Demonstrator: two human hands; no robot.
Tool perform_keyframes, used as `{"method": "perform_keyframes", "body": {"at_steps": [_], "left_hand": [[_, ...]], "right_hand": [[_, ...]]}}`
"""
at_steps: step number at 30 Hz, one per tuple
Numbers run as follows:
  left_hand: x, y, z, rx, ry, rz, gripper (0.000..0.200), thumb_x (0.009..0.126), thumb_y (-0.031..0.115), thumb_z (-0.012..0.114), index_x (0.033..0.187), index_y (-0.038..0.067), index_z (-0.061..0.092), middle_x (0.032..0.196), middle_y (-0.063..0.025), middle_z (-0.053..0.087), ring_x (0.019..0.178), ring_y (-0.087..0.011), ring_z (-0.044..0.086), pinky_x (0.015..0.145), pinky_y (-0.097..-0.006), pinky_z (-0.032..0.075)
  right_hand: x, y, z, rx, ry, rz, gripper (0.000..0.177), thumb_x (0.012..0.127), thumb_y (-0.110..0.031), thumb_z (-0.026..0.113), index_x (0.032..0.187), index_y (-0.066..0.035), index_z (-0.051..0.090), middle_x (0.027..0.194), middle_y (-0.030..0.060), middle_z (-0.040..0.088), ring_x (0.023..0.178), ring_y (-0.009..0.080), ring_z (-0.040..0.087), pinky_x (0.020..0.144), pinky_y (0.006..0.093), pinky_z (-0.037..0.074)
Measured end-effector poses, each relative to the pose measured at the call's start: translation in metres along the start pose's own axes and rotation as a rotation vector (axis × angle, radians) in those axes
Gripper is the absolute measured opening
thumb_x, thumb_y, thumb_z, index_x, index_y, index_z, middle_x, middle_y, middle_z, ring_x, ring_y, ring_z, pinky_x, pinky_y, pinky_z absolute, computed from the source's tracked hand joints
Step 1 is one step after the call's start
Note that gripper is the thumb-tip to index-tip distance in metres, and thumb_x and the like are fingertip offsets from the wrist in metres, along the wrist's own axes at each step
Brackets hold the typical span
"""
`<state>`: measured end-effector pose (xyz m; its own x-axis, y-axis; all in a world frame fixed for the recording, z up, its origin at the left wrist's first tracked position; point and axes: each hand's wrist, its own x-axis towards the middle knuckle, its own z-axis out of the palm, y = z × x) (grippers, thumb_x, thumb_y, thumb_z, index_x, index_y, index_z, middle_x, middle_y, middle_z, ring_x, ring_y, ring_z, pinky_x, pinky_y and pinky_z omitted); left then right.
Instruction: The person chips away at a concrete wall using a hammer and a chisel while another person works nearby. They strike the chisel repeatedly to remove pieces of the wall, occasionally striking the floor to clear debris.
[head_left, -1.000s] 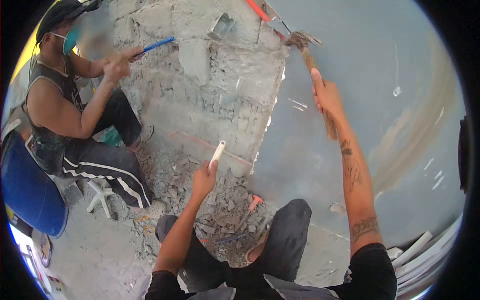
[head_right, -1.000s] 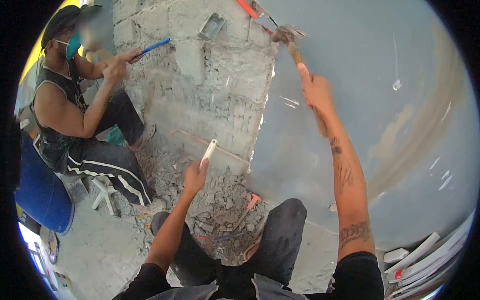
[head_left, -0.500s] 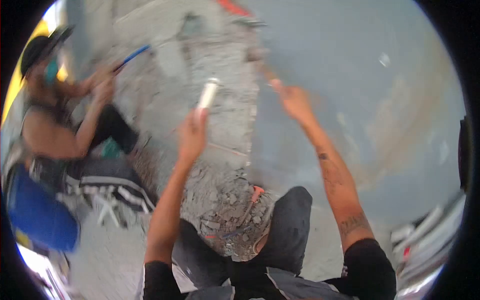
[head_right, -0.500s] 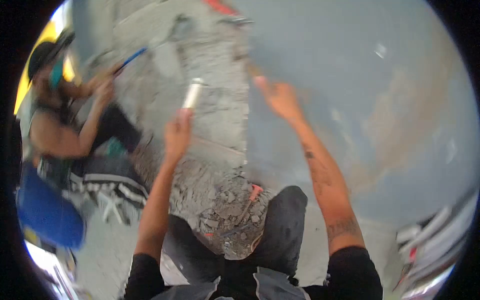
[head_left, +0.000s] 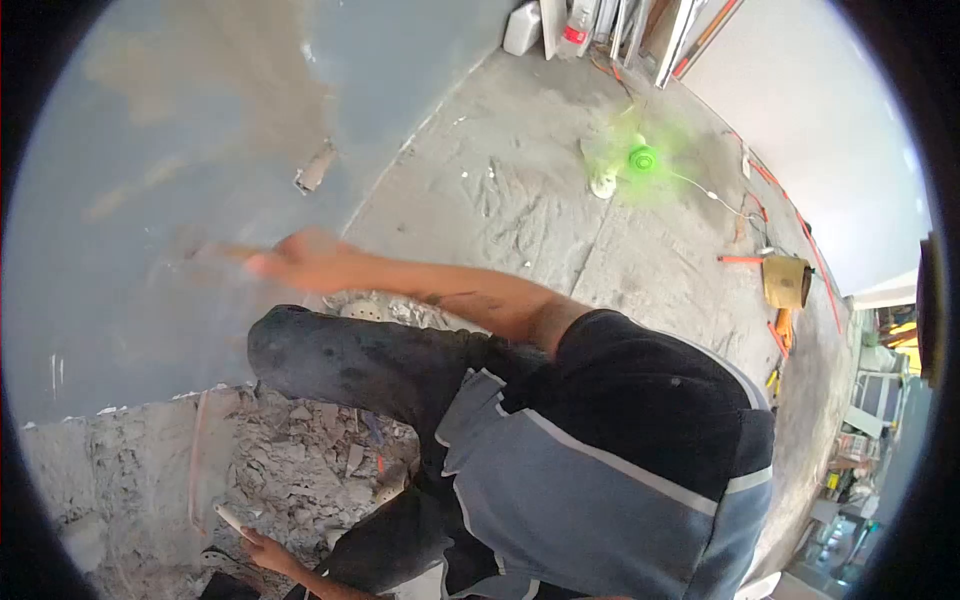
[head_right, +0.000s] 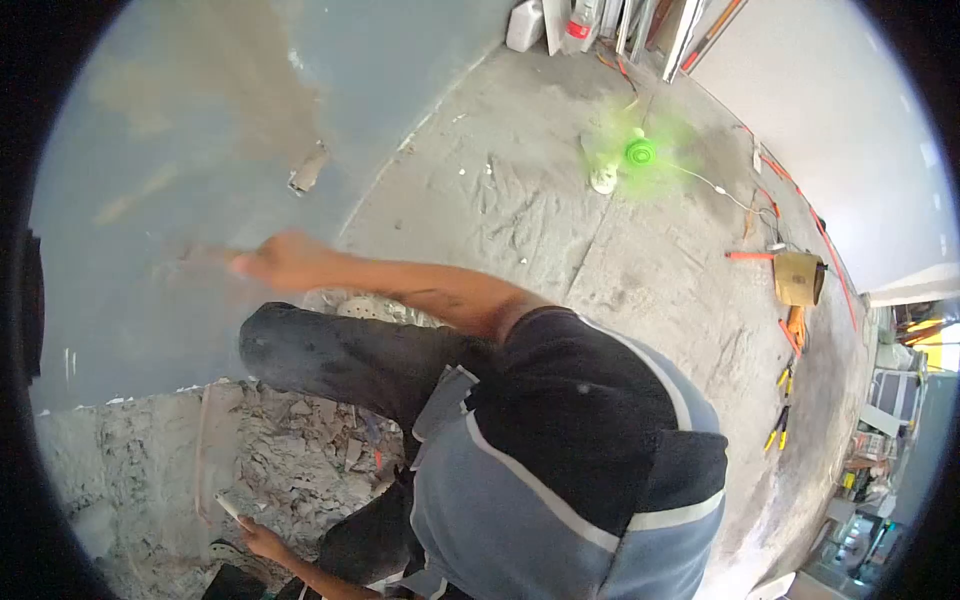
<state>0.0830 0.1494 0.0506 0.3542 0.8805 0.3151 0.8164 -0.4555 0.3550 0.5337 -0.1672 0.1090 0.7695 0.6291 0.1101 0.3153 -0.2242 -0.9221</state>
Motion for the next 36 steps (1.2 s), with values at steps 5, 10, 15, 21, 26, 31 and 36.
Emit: {"method": "perform_keyframes", "body": {"at_steps": [5,10,15,21,26,31,36], "left_hand": [[0.001,-0.043,0.025,0.141,-0.272,0.047,0.067,0.099,0.054,0.035,0.114,-0.007,0.06,0.1,-0.0281,0.063,0.089,-0.0447,0.061,0.072,-0.0531,0.048],[-0.015,-0.025,0.021,0.347,-0.368,0.038,0.069,0.098,0.056,0.037,0.114,-0.007,0.06,0.104,-0.0309,0.061,0.091,-0.0465,0.059,0.076,-0.0539,0.046],[-0.01,-0.086,0.044,0.461,-0.482,-0.001,0.061,0.099,0.05,0.039,0.11,-0.006,0.061,0.105,-0.0296,0.062,0.086,-0.0456,0.061,0.067,-0.0539,0.048],[-0.013,-0.101,0.049,0.61,-0.571,0.029,0.05,0.101,0.042,0.042,0.108,-0.003,0.063,0.098,-0.0261,0.065,0.075,-0.0419,0.063,0.06,-0.0503,0.05],[-0.018,-0.093,0.044,0.812,-0.636,0.217,0.052,0.101,0.043,0.04,0.11,-0.002,0.063,0.096,-0.0234,0.066,0.077,-0.0402,0.064,0.062,-0.0495,0.051],[-0.03,-0.079,0.038,0.64,-0.495,0.143,0.067,0.1,0.053,0.035,0.121,-0.007,0.058,0.098,-0.0278,0.064,0.085,-0.0435,0.063,0.073,-0.0541,0.049],[-0.038,-0.017,0.024,0.785,-0.657,-0.042,0.067,0.1,0.053,0.034,0.131,-0.004,0.049,0.114,-0.0282,0.059,0.096,-0.0446,0.06,0.079,-0.0537,0.049]], "right_hand": [[-0.107,0.171,-0.086,-0.351,0.244,0.518,0.061,0.082,-0.058,0.06,0.082,0.003,0.068,0.067,0.0232,0.064,0.066,0.0373,0.065,0.063,0.047,0.049],[-0.232,0.278,-0.145,-0.538,0.548,0.969,0.037,0.072,-0.028,0.061,0.088,0.005,0.068,0.089,0.0271,0.067,0.087,0.0399,0.066,0.08,0.046,0.051],[-0.324,0.378,-0.196,-0.482,0.801,1.246,0.037,0.07,-0.021,0.06,0.095,0.006,0.067,0.088,0.0269,0.068,0.089,0.0407,0.067,0.08,0.0445,0.052],[-0.354,0.427,-0.251,-0.399,0.974,1.372,0.034,0.069,-0.018,0.058,0.082,0.011,0.066,0.076,0.0242,0.067,0.075,0.0364,0.069,0.068,0.042,0.053],[-0.334,0.44,-0.275,-0.159,1.056,1.405,0.024,0.072,-0.017,0.065,0.073,0.007,0.064,0.064,0.0124,0.062,0.056,0.023,0.062,0.052,0.0375,0.049],[-0.344,0.478,-0.268,-0.029,1.089,1.299,0.018,0.075,-0.013,0.068,0.072,0.004,0.063,0.061,0.0085,0.059,0.048,0.0196,0.055,0.043,0.0337,0.043],[-0.341,0.488,-0.253,-0.22,1.125,1.225,0.02,0.073,-0.014,0.07,0.079,0.005,0.065,0.062,0.0086,0.059,0.049,0.0195,0.057,0.043,0.035,0.049]]}}
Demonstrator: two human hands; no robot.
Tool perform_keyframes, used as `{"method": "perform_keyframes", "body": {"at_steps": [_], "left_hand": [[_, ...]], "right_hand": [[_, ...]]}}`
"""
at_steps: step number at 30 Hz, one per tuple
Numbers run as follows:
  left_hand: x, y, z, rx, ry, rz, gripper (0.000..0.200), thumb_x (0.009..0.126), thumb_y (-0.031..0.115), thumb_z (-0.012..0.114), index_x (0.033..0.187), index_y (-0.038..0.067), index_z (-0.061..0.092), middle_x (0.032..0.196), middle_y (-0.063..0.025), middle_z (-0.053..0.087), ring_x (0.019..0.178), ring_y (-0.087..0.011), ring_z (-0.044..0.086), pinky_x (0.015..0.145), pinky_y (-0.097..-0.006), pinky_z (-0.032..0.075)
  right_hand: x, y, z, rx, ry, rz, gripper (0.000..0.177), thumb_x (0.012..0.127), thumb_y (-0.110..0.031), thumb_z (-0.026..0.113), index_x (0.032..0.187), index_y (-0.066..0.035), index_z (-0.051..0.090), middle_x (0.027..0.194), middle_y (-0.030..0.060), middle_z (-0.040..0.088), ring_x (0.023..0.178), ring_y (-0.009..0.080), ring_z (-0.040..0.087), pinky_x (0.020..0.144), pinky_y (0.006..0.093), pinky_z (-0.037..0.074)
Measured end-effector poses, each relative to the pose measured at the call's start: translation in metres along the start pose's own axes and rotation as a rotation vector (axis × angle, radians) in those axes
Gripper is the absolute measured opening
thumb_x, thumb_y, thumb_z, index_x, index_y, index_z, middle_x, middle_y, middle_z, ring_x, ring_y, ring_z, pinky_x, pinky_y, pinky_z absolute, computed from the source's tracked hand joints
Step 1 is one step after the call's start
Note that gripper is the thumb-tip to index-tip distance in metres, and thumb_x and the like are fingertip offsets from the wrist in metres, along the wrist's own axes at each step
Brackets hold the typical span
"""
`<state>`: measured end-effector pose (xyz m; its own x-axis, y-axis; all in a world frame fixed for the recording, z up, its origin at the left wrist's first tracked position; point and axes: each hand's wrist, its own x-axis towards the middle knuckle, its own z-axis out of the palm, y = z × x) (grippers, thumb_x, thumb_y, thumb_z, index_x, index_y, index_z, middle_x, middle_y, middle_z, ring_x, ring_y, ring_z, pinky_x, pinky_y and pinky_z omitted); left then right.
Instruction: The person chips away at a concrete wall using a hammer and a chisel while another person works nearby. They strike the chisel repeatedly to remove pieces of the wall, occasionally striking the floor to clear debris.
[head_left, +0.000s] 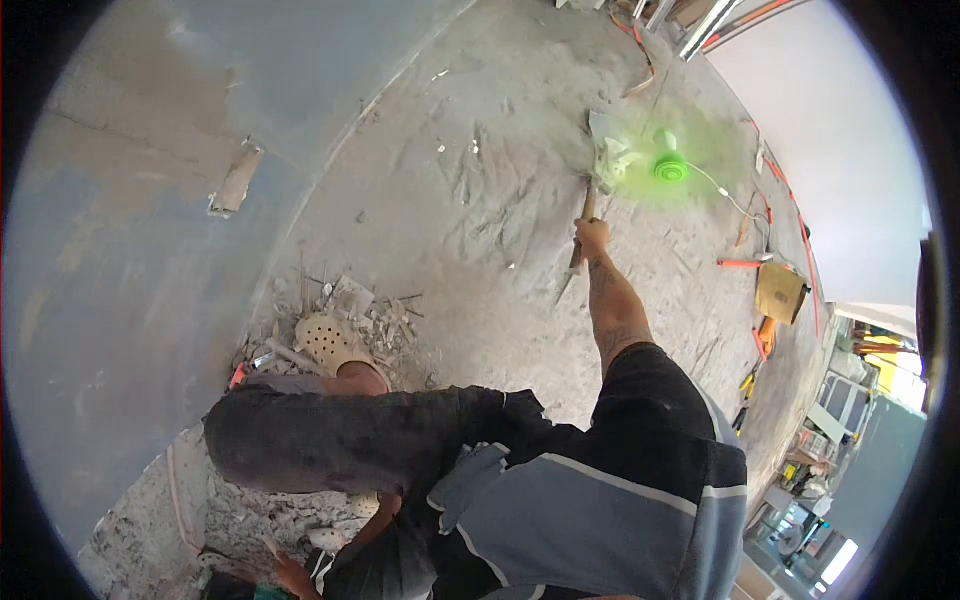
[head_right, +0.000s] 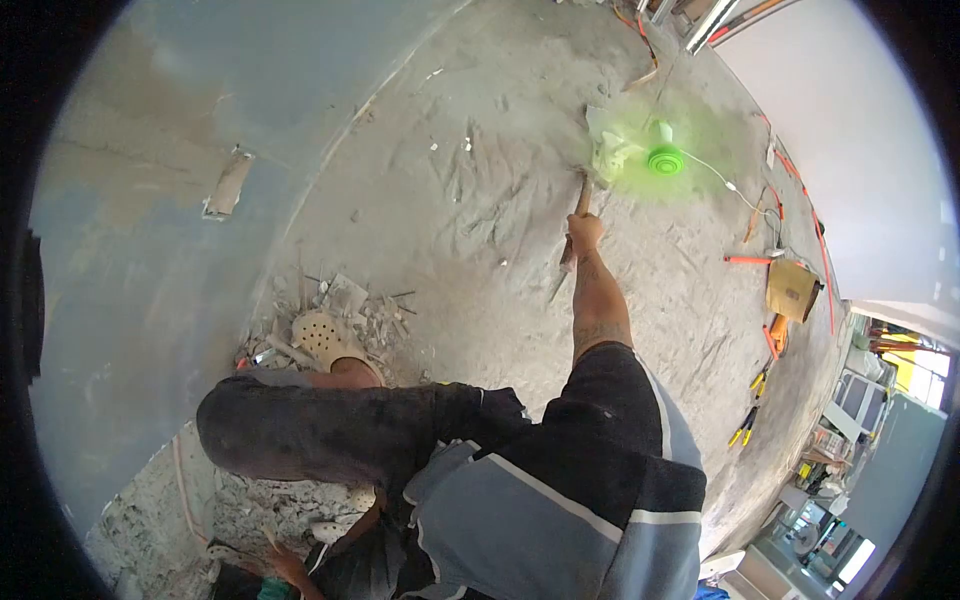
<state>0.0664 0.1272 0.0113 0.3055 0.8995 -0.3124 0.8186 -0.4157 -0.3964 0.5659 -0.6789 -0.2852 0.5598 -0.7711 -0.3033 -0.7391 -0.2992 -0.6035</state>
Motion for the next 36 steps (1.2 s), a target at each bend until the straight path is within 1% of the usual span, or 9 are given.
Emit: {"method": "perform_keyframes", "body": {"at_steps": [5,7,9,13,17,19,21,32,36], "left_hand": [[0.007,-0.002,0.002,-0.044,-0.114,0.008,0.066,0.1,0.052,0.034,0.133,-0.003,0.048,0.12,-0.03,0.056,0.102,-0.0449,0.059,0.081,-0.0528,0.049],[0.007,-0.003,0.01,-0.058,0.017,0.016,0.063,0.1,0.051,0.036,0.125,-0.004,0.055,0.102,-0.0275,0.062,0.086,-0.042,0.063,0.07,-0.0512,0.05],[0.018,-0.014,0.02,-0.034,0.008,0.048,0.061,0.1,0.05,0.037,0.12,-0.004,0.058,0.092,-0.0246,0.063,0.077,-0.0402,0.062,0.065,-0.0503,0.048],[0.03,-0.033,0.031,0.042,-0.024,0.142,0.056,0.1,0.047,0.04,0.103,-0.004,0.065,0.071,-0.0175,0.06,0.057,-0.0349,0.056,0.053,-0.0479,0.044],[0.021,-0.028,0.032,-0.065,0.107,0.12,0.054,0.1,0.046,0.042,0.103,-0.004,0.064,0.071,-0.0187,0.06,0.059,-0.0351,0.058,0.052,-0.0479,0.045],[0.009,-0.009,0.015,-0.034,0.062,0.094,0.061,0.102,0.049,0.032,0.095,-0.004,0.062,0.076,-0.0207,0.058,0.064,-0.0365,0.057,0.058,-0.0509,0.044],[0.017,-0.011,0.019,0.02,0.028,0.067,0.061,0.102,0.049,0.033,0.097,-0.004,0.062,0.077,-0.0215,0.059,0.066,-0.037,0.058,0.058,-0.0509,0.045],[0.044,-0.038,0.04,0.125,0.085,0.163,0.06,0.101,0.048,0.036,0.105,-0.005,0.063,0.085,-0.0234,0.063,0.076,-0.0408,0.062,0.065,-0.052,0.049],[0.027,-0.006,0.01,0.289,-0.041,0.131,0.054,0.102,0.043,0.037,0.112,-0.005,0.06,0.092,-0.0257,0.065,0.076,-0.0384,0.063,0.062,-0.0489,0.051]], "right_hand": [[-0.022,-0.007,0.003,0.066,0.027,0.008,0.021,0.072,-0.015,0.069,0.079,0.005,0.066,0.063,0.0099,0.06,0.051,0.0209,0.06,0.046,0.0361,0.051],[-0.017,-0.001,0.014,0.083,0.038,-0.017,0.021,0.072,-0.015,0.068,0.078,0.005,0.065,0.063,0.0106,0.06,0.052,0.0214,0.061,0.046,0.0363,0.051],[0.003,0.025,0.032,-0.08,0.166,-0.18,0.025,0.072,-0.02,0.067,0.079,0.004,0.065,0.063,0.0133,0.062,0.053,0.0235,0.062,0.051,0.0377,0.052],[-0.01,0.016,0.034,-0.178,0.205,-0.234,0.03,0.072,-0.026,0.066,0.08,0.003,0.065,0.065,0.0151,0.064,0.055,0.0259,0.064,0.056,0.0392,0.053],[-0.013,0.012,0.037,-0.169,0.216,-0.181,0.032,0.072,-0.029,0.065,0.081,0.001,0.065,0.065,0.0156,0.065,0.059,0.0279,0.066,0.059,0.0397,0.053],[-0.015,0.006,0.036,-0.151,0.21,-0.161,0.032,0.072,-0.029,0.066,0.081,0.002,0.066,0.065,0.0157,0.065,0.06,0.0281,0.067,0.059,0.0398,0.053],[-0.021,0.0,0.034,-0.046,0.152,-0.112,0.033,0.071,-0.027,0.064,0.083,0.003,0.065,0.076,0.024,0.066,0.076,0.0417,0.065,0.073,0.0457,0.05],[-0.039,-0.012,0.023,-0.073,0.19,-0.196,0.028,0.072,-0.024,0.065,0.076,0.003,0.06,0.071,0.0237,0.063,0.073,0.0429,0.062,0.069,0.0468,0.049],[-0.037,-0.009,0.026,-0.122,0.233,-0.254,0.027,0.073,-0.023,0.064,0.078,0.003,0.061,0.072,0.0244,0.063,0.075,0.0422,0.063,0.07,0.0462,0.049]]}}
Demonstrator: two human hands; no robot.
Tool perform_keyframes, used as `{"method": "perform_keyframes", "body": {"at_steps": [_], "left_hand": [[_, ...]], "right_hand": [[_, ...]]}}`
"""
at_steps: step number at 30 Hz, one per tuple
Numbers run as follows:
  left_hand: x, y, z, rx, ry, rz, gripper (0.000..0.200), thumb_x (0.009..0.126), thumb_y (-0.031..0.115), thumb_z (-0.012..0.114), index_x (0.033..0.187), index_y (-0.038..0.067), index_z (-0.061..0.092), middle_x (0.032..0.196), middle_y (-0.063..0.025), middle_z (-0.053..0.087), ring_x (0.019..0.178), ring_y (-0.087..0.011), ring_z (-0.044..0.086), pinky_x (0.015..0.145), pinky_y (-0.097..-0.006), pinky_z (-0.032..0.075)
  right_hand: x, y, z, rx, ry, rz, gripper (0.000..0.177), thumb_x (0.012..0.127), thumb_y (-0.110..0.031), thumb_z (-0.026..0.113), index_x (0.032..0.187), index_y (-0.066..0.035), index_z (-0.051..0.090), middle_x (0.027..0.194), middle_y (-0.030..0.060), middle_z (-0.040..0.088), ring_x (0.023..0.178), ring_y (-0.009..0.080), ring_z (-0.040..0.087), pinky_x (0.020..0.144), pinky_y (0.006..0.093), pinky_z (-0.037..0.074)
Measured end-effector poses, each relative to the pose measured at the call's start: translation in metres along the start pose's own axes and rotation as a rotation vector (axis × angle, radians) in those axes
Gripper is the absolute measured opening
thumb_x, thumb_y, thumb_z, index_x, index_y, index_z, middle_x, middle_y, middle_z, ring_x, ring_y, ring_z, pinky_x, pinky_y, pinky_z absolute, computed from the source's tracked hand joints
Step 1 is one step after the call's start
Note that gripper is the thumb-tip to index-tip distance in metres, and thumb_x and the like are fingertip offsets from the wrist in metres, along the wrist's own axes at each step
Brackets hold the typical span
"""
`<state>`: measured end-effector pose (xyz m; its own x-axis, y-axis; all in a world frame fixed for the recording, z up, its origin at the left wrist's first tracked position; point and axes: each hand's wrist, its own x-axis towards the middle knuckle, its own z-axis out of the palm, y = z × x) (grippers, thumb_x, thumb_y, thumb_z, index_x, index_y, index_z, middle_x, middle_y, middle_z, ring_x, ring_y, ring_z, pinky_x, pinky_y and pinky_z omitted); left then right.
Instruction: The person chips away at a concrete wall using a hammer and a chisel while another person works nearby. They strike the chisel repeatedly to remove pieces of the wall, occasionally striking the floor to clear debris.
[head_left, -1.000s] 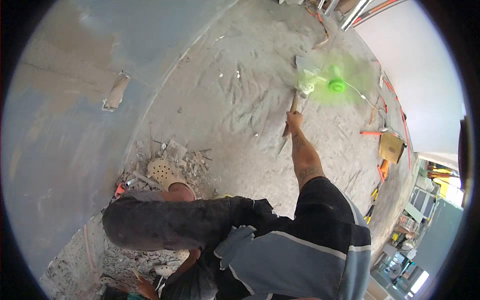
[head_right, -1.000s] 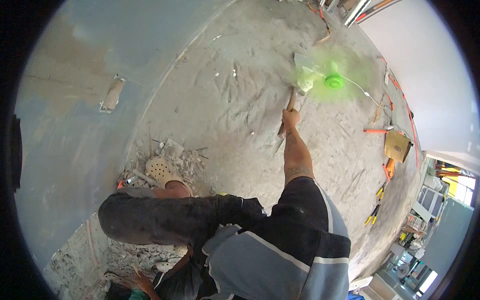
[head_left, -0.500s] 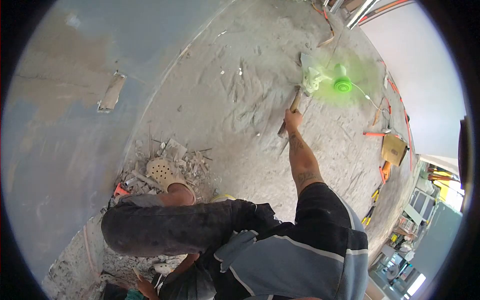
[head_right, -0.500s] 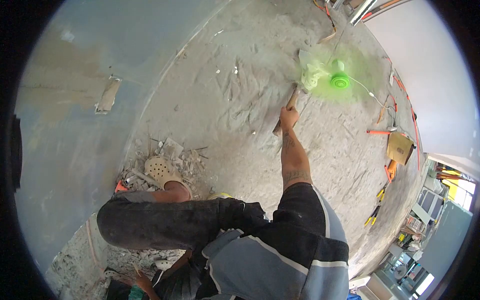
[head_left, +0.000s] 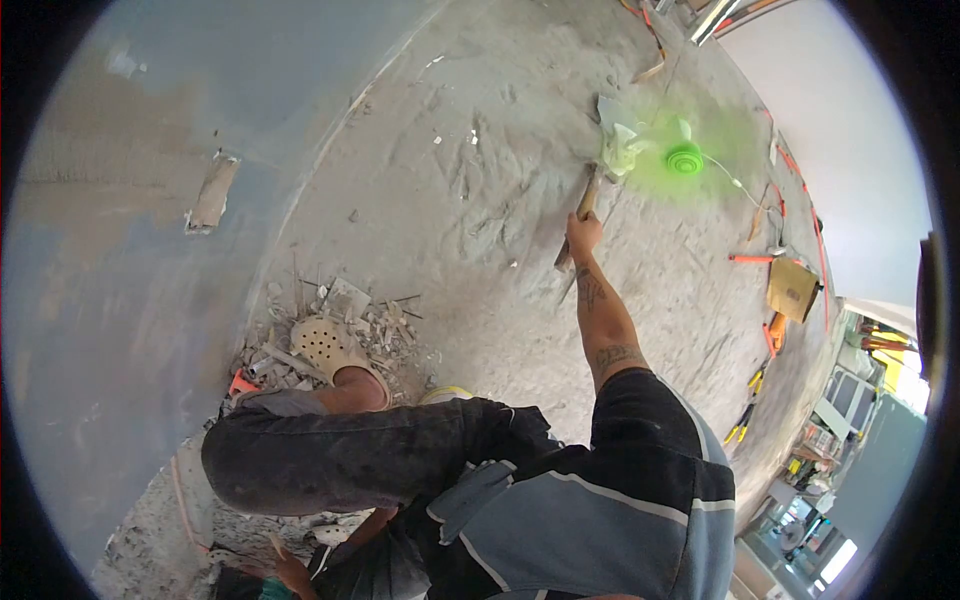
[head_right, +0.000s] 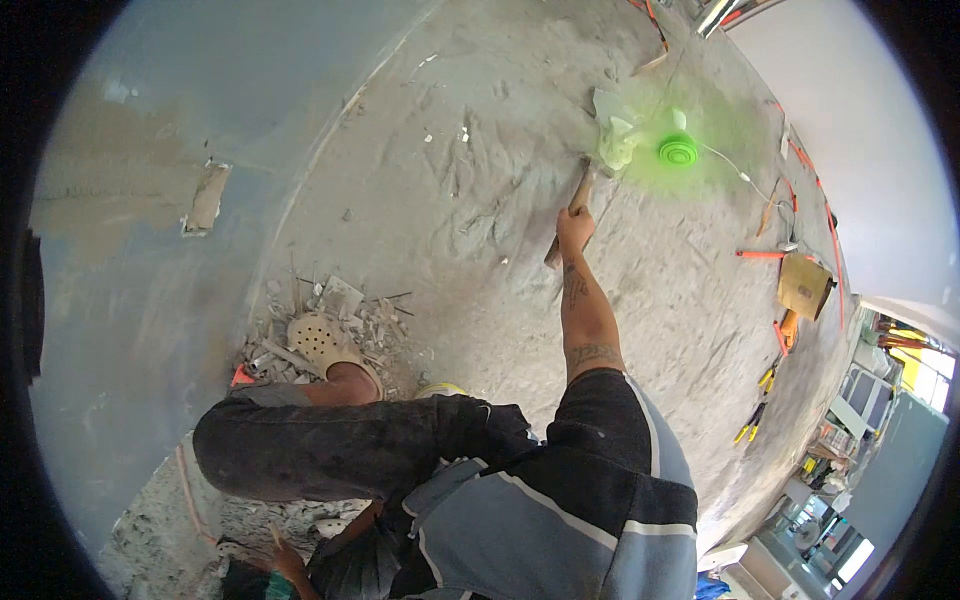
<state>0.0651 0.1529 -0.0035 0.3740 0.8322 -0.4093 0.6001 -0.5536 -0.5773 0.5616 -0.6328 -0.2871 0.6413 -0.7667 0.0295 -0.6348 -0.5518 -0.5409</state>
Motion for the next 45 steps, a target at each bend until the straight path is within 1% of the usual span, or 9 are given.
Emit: {"method": "perform_keyframes", "body": {"at_steps": [7,11,13,17,26,31,38,40,45], "left_hand": [[0.014,-0.028,0.033,0.085,0.173,0.203,0.055,0.102,0.042,0.037,0.106,-0.006,0.063,0.088,-0.0258,0.064,0.07,-0.033,0.064,0.058,-0.0466,0.051],[-0.001,-0.017,0.021,0.193,0.075,0.077,0.057,0.103,0.045,0.033,0.094,-0.001,0.065,0.074,-0.0206,0.058,0.067,-0.0368,0.058,0.058,-0.0449,0.049],[-0.032,0.0,0.001,-0.222,0.096,-0.081,0.055,0.102,0.044,0.036,0.084,-0.002,0.06,0.069,-0.0218,0.057,0.065,-0.0387,0.058,0.055,-0.0475,0.046],[-0.049,-0.006,0.011,-0.365,0.228,-0.131,0.055,0.102,0.042,0.039,0.08,-0.004,0.059,0.068,-0.0238,0.056,0.064,-0.0425,0.057,0.056,-0.0517,0.043],[-0.014,-0.036,0.055,-0.239,0.065,-0.095,0.056,0.101,0.043,0.04,0.081,-0.006,0.059,0.069,-0.0238,0.056,0.063,-0.0442,0.055,0.056,-0.0516,0.043],[-0.014,-0.046,0.059,-0.09,0.171,0.208,0.05,0.102,0.039,0.04,0.093,-0.005,0.061,0.077,-0.0226,0.057,0.068,-0.0378,0.058,0.059,-0.0471,0.046],[-0.008,-0.052,0.069,-0.078,-0.062,-0.001,0.039,0.103,0.032,0.039,0.113,-0.002,0.055,0.1,-0.022,0.06,0.084,-0.0354,0.061,0.067,-0.0451,0.051],[-0.01,-0.057,0.079,-0.034,0.143,0.122,0.043,0.103,0.036,0.038,0.105,-0.003,0.057,0.091,-0.0232,0.06,0.077,-0.0361,0.061,0.063,-0.046,0.05],[-0.033,-0.02,0.031,-0.317,0.08,-0.022,0.065,0.101,0.049,0.035,0.082,-0.008,0.06,0.069,-0.0231,0.055,0.062,-0.0404,0.055,0.058,-0.0518,0.044]], "right_hand": [[0.028,-0.056,0.015,0.019,-0.236,-0.212,0.029,0.074,-0.02,0.064,0.091,0.002,0.064,0.084,0.0245,0.066,0.084,0.0435,0.063,0.075,0.0473,0.05],[0.001,-0.084,0.045,0.002,-0.253,-0.21,0.031,0.073,-0.021,0.065,0.095,0.0,0.06,0.087,0.0256,0.063,0.087,0.0442,0.062,0.076,0.0496,0.049],[-0.021,-0.077,0.064,0.027,-0.233,-0.299,0.03,0.074,-0.022,0.066,0.092,0.001,0.059,0.086,0.0261,0.062,0.085,0.0447,0.06,0.076,0.0496,0.049],[-0.04,-0.074,0.063,0.062,-0.225,-0.292,0.03,0.076,-0.022,0.065,0.092,0.003,0.059,0.085,0.0249,0.062,0.083,0.0437,0.061,0.074,0.0488,0.049],[-0.01,-0.076,0.036,0.001,-0.187,-0.191,0.029,0.074,-0.022,0.066,0.091,0.001,0.063,0.086,0.0245,0.066,0.083,0.0421,0.064,0.074,0.0481,0.051],[0.012,-0.081,0.025,-0.045,-0.204,-0.175,0.029,0.076,-0.023,0.065,0.093,0.0,0.064,0.086,0.0246,0.066,0.084,0.0418,0.065,0.075,0.048,0.051],[0.045,-0.075,0.041,-0.062,-0.185,-0.125,0.032,0.079,-0.025,0.063,0.099,0.0,0.061,0.094,0.0237,0.067,0.09,0.0416,0.064,0.079,0.0488,0.05],[0.05,-0.082,0.035,-0.102,-0.189,-0.032,0.036,0.08,-0.029,0.062,0.103,0.0,0.062,0.097,0.0236,0.067,0.094,0.041,0.064,0.082,0.0487,0.05],[0.073,-0.064,0.036,-0.127,-0.218,-0.108,0.04,0.082,-0.033,0.062,0.103,0.0,0.064,0.092,0.0222,0.068,0.091,0.039,0.065,0.08,0.0467,0.051]]}}
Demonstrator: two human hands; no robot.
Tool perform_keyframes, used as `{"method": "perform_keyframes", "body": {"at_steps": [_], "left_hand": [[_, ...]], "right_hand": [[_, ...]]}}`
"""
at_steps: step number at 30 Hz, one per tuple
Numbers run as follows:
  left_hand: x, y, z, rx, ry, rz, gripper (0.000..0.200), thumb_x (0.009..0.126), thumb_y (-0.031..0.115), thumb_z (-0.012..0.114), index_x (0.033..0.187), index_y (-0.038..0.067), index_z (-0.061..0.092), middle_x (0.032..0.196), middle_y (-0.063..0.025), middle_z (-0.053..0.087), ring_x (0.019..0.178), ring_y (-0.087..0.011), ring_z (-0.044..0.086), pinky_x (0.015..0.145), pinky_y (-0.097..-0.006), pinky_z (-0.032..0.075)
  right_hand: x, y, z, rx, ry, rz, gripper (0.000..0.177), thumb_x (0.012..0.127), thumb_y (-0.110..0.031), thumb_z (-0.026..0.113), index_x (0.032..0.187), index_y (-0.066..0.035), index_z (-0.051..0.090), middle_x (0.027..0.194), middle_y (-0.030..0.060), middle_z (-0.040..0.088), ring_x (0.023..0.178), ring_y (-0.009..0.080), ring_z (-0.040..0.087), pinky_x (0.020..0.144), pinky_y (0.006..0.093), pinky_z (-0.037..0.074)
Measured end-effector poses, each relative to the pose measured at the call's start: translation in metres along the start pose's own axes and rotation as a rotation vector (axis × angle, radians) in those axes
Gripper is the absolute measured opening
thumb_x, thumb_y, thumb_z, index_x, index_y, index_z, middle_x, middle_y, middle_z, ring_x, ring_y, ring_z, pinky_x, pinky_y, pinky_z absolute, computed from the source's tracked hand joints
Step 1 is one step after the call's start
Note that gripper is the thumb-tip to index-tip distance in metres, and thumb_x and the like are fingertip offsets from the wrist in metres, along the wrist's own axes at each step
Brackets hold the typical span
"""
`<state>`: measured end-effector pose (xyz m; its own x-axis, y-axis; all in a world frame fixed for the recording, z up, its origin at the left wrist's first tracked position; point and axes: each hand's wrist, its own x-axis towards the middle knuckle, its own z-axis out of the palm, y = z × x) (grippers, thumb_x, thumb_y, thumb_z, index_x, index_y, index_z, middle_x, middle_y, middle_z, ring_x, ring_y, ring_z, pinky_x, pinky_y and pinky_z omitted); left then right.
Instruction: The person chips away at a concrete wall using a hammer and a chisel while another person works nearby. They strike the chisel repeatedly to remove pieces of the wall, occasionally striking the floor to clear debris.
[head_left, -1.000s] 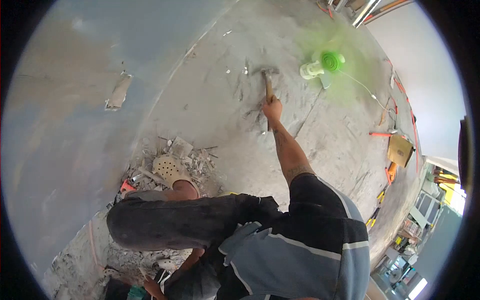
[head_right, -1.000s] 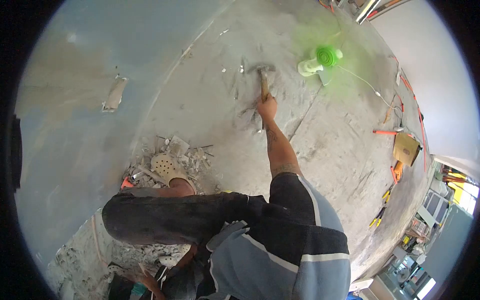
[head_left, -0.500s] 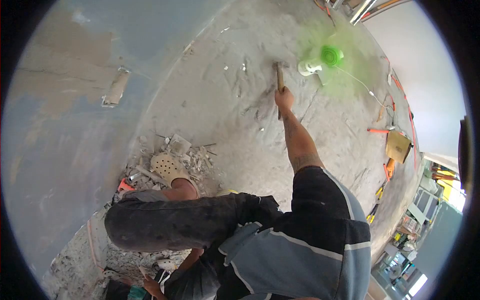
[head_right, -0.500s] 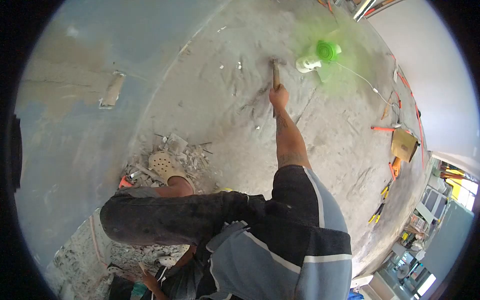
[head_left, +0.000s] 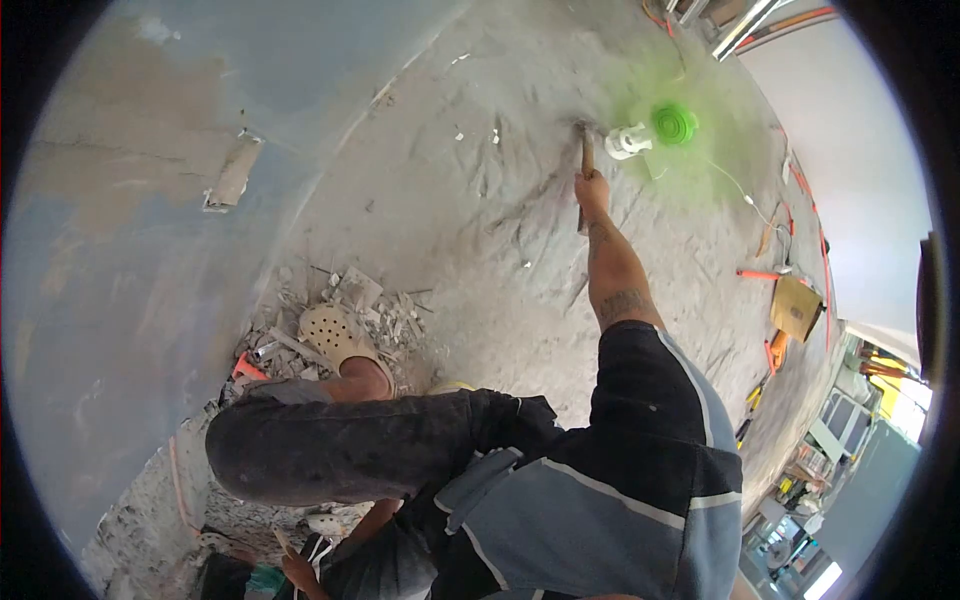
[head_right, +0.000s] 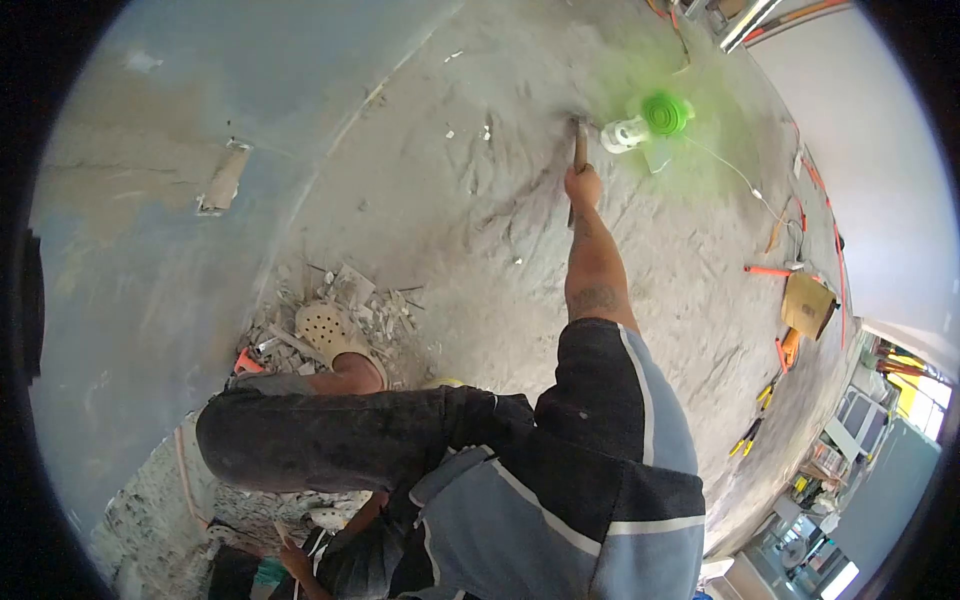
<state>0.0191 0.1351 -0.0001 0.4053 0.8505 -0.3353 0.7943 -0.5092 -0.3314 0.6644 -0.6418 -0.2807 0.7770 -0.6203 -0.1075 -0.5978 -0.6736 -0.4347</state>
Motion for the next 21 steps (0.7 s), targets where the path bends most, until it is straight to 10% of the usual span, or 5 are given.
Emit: {"method": "perform_keyframes", "body": {"at_steps": [7,10,21], "left_hand": [[0.013,-0.052,0.039,0.159,0.101,0.21,0.065,0.1,0.05,0.037,0.082,-0.008,0.06,0.069,-0.0243,0.056,0.064,-0.042,0.058,0.057,-0.0531,0.044],[-0.002,-0.036,0.034,-0.002,0.128,-0.044,0.066,0.1,0.05,0.036,0.081,-0.009,0.06,0.072,-0.0258,0.058,0.065,-0.0429,0.059,0.057,-0.0538,0.044],[0.008,-0.05,0.045,0.202,0.104,0.063,0.048,0.1,0.04,0.042,0.107,-0.003,0.063,0.084,-0.0233,0.064,0.076,-0.0436,0.063,0.067,-0.0513,0.052]], "right_hand": [[0.013,0.04,0.01,0.106,0.02,-0.079,0.039,0.083,-0.034,0.064,0.094,0.004,0.064,0.064,0.014,0.064,0.056,0.0268,0.065,0.056,0.0392,0.051],[0.006,0.047,0.008,0.09,0.03,-0.107,0.037,0.083,-0.032,0.065,0.09,0.004,0.064,0.063,0.0125,0.063,0.053,0.0241,0.063,0.053,0.0377,0.05],[-0.019,0.038,-0.017,0.193,-0.077,0.043,0.037,0.082,-0.033,0.066,0.095,0.002,0.066,0.067,0.0113,0.064,0.055,0.0232,0.063,0.055,0.0364,0.051]]}}
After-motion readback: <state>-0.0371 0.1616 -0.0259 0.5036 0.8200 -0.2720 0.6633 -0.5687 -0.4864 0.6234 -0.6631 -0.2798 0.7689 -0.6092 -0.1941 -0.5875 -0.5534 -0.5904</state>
